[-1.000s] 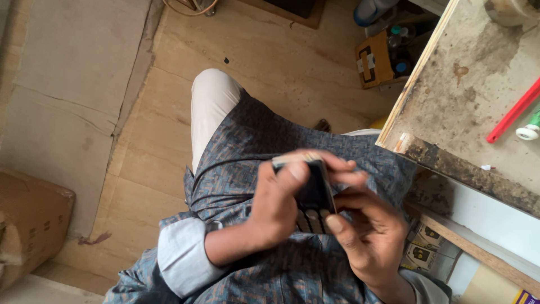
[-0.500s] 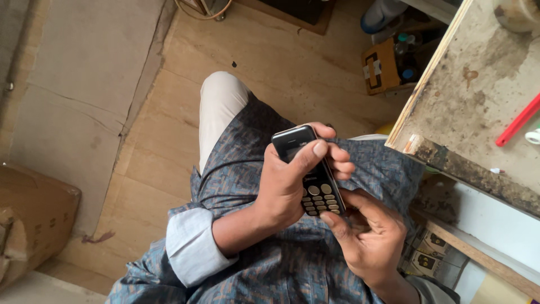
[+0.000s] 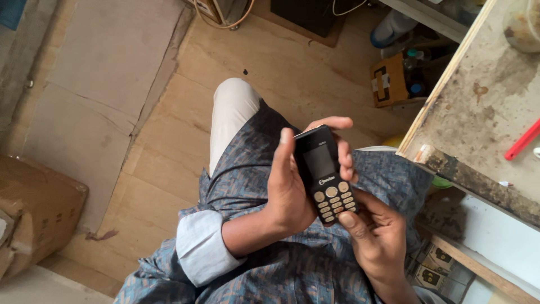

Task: The person applies flux to a mobile phone's internal circuit board using tweezers, then solders several points on the board with a soldering iron. The person then reassembles the phone casing and briefly tests the device.

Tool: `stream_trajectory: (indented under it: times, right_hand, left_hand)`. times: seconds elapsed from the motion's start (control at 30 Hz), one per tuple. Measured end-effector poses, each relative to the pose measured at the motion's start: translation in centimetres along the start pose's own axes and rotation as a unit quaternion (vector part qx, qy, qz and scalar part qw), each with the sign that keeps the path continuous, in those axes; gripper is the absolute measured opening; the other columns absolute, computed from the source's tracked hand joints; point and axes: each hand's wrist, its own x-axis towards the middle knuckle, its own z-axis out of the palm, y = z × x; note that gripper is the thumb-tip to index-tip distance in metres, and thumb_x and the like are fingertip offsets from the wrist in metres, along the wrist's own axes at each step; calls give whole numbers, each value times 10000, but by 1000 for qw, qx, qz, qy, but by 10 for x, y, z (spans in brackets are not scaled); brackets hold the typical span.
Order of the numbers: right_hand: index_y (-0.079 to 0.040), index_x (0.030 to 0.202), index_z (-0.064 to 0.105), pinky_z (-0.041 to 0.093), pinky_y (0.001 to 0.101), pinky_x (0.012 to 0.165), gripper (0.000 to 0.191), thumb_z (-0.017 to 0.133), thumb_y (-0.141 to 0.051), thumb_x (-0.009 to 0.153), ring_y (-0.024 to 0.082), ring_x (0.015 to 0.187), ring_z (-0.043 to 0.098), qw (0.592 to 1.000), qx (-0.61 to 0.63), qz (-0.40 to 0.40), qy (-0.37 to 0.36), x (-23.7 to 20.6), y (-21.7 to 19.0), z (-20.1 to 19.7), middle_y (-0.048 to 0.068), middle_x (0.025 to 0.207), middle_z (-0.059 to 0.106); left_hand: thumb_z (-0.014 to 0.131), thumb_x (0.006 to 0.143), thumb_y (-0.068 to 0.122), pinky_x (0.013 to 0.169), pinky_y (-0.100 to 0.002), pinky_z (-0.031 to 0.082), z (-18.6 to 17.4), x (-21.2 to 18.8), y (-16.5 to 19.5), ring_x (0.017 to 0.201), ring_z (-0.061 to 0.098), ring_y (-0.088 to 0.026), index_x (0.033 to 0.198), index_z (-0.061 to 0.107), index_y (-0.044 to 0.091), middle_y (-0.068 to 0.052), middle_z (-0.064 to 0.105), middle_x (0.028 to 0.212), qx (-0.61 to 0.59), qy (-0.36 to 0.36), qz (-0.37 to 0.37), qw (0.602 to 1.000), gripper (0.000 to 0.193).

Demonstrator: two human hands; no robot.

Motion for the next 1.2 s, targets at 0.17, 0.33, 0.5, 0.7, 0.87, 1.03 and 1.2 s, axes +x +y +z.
stream_trajectory:
  times: [0.17,0.33,0.5,0.7,0.87,1.03,1.2]
  right_hand:
    - [199,1349,584,570,380,959,479,728,-91,996,238,1045,710,999,39,8,-17,3,4,-3,237,1163,728]
    - [175,1400,545,554,358,1007,605,765,-182,963,237,1123,685,999,-26,-31,-8,5,-5,7,223,1265,700]
    - [103,1444,477,547,411,1137,711,780,-324,964,293,1346,619,964,-189,-186,11,6,-20,30,228,1443,581]
    - [61,1393,549,567,407,1144,629,766,-323,945,297,1351,624,881,-380,-278,38,7,-34,46,220,1400,581]
    - [56,1308,615,595,379,1041,576,806,-295,893,292,1216,699,832,-474,-282,59,6,-39,45,198,1257,682]
    - [37,1233,670,621,383,953,550,820,-336,858,313,1134,735,780,-549,-294,61,7,-44,46,188,1195,720]
    - [13,1210,695,640,368,950,479,747,-364,920,301,1136,744,780,-552,-289,57,4,-51,48,186,1195,729]
  left_hand:
    - [273,1163,603,865,-315,548,1,-3,1,917,636,-173,1425,465,4,-112,606,1001,-21,-9,3,1000,682]
    - [289,1173,624,919,-311,530,-3,-6,0,957,625,-170,1426,442,4,-115,597,1043,-7,-37,12,999,687]
    - [304,1156,619,983,-325,514,-4,-6,-5,1026,597,-169,1450,410,22,-102,562,1096,-29,-43,35,998,673]
    - [315,1164,604,1010,-338,495,-4,-6,-10,1052,563,-165,1490,376,55,-93,541,1117,-43,-47,40,997,641]
    - [360,1121,620,1023,-358,496,-8,-6,-11,1058,557,-160,1497,363,73,-89,530,1128,-33,-47,37,998,663]
    - [401,1092,617,1057,-382,500,-13,-5,-15,1066,574,-161,1497,362,93,-84,529,1139,-15,-37,40,998,664]
    - [457,1122,569,1101,-445,509,-14,-6,-14,1089,598,-162,1491,367,111,-77,526,1152,1,-59,41,997,594]
